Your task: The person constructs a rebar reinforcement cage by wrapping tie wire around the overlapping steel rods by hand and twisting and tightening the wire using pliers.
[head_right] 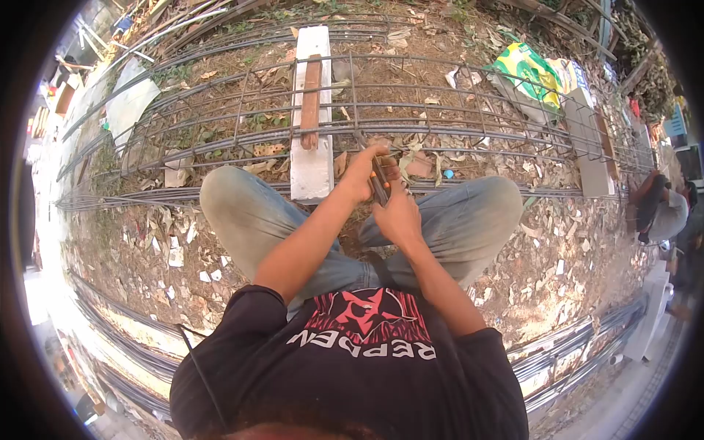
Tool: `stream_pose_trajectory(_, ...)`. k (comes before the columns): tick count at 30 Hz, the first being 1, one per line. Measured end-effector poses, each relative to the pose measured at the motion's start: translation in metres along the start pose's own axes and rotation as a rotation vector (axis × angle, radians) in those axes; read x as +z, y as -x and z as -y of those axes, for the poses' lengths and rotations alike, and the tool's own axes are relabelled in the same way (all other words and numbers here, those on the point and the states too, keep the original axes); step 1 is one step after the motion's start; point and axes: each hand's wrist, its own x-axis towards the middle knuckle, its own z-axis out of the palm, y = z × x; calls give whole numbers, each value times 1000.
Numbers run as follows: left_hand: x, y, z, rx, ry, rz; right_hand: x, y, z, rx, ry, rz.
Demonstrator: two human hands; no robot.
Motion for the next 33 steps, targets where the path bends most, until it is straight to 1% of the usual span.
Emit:
stream_pose_trajectory(1, 0, 3, 4, 48, -2, -16, 5, 8, 3, -101, 365, -216)
stream_pose_trajectory(2, 4, 10, 6, 94, -3, -28, 5, 7, -2, -105, 331, -231)
stream_pose_trajectory(3, 8, 14, 4, 147, -3, -38, 4, 2, -4, -182, 203, -226)
stream_pose_trajectory(4, 10, 19, 4, 144, -1, -77, 5, 0, -7, -252, 73, -211)
stream_pose_trajectory(5, 2, 19, 6, 97, 24, -65, 9, 4, -10, -312, -60, -189)
stream_pose_trajectory(7, -9, 2, 1, 20, 69, -20, 8, 5, -14, -56, -449, 156)
stream_pose_trajectory(9, -11, -1, 2, 53, 6, 28, 1, 0, -17, 200, -824, 494)
stream_pose_trajectory(10, -14, -1, 7, 79, -26, 43, 6, -8, -27, 230, -806, 475)
stream_pose_trajectory(11, -16, 1, 9, 106, -57, 54, 7, -10, -29, 157, -619, 375)
stream_pose_trajectory(12, -16, 2, 11, 85, -75, 50, 9, -11, -30, 80, -433, 280)
stream_pose_trajectory(13, -17, 5, 13, 107, -156, -3, 13, -10, -32, 0, -247, 187)
stream_pose_trajectory(14, -16, 8, 13, 130, -242, -53, 12, -1, -24, -164, 150, -57)
stream_pose_trajectory(15, -14, 10, 11, 156, -333, -94, 19, -6, -33, -244, 176, -130)
stream_pose_trajectory(16, -11, 13, 11, 192, -339, -97, 29, -14, -50, -324, 203, -209)
stream_pose_trajectory(17, -13, 10, 11, 186, -345, -114, 30, -14, -50, -400, 231, -286)
stream_pose_trajectory(19, -18, 4, 17, 169, -355, -147, 18, -16, -56, -146, 17, 123)
stream_pose_trajectory(20, -13, 4, 16, 119, -392, -200, 8, -17, -50, -21, -89, 320)
stream_pose_trajectory(22, -4, 10, 13, 18, -467, -313, -2, -7, -39, 150, -553, 394)
stream_pose_trajectory(23, -4, 12, 14, 81, -486, -314, -4, 0, -35, 238, -786, 429)
stream_pose_trajectory(25, -4, 16, 14, 211, -525, -319, -8, 8, -32, 263, -918, 394)
stream_pose_trajectory(26, -10, 14, 15, 336, -579, -358, -8, 10, -30, 269, -985, 379)
stream_pose_trajectory(28, -25, -1, 7, 621, -678, -424, -8, 12, -29, 240, -953, 301)
stream_pose_trajectory(30, -20, 6, -9, 554, -570, -374, -1, 1, -40, 218, -957, 248)
stream_pose_trajectory(33, -20, -15, -11, 551, -493, -335, 10, -14, -57, 234, -972, 257)
